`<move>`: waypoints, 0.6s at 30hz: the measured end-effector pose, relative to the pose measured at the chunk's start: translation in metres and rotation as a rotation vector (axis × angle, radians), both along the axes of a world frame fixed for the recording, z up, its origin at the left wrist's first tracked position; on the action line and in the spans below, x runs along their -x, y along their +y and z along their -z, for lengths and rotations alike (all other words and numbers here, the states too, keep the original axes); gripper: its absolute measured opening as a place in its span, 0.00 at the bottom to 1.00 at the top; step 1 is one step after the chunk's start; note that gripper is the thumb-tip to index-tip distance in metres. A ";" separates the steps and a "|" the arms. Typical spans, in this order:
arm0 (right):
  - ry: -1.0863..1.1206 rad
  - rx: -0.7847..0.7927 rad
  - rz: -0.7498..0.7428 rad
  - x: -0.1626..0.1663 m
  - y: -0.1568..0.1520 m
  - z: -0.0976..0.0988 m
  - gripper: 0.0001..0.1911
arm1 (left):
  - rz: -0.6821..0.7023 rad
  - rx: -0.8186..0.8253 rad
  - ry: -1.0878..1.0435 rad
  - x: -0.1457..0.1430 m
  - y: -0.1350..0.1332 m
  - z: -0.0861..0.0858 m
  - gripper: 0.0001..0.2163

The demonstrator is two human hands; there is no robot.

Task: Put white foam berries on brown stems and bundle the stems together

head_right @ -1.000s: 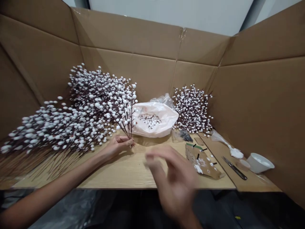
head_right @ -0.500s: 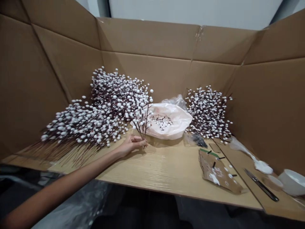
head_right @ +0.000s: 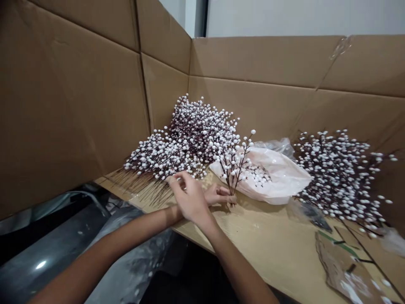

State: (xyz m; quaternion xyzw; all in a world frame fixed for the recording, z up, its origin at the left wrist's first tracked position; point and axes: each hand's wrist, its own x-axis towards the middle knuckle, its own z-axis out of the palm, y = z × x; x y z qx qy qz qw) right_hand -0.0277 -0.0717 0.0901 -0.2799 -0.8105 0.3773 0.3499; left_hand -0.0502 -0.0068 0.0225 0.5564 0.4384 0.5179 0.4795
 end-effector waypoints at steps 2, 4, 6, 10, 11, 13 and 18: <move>-0.082 -0.004 -0.028 0.005 0.011 -0.004 0.12 | 0.152 0.044 -0.022 0.000 0.002 0.001 0.05; -0.097 -0.125 -0.128 -0.025 0.019 -0.012 0.12 | 0.250 0.066 -0.041 0.002 0.006 0.003 0.09; -0.078 -0.175 -0.116 -0.085 0.029 -0.019 0.12 | 0.282 0.061 -0.052 0.005 0.009 0.007 0.13; -0.005 -0.368 -0.001 -0.222 0.065 -0.015 0.07 | 0.295 0.036 -0.050 0.008 0.012 0.011 0.15; 0.001 -0.445 0.058 -0.245 0.074 -0.014 0.09 | 0.298 0.036 -0.046 0.008 0.012 0.011 0.15; -0.050 -0.400 0.249 -0.265 0.084 -0.017 0.13 | 0.304 0.038 -0.044 0.007 0.012 0.010 0.14; -0.028 -0.090 0.365 -0.168 0.055 -0.042 0.19 | 0.272 0.046 -0.013 0.003 0.010 0.004 0.11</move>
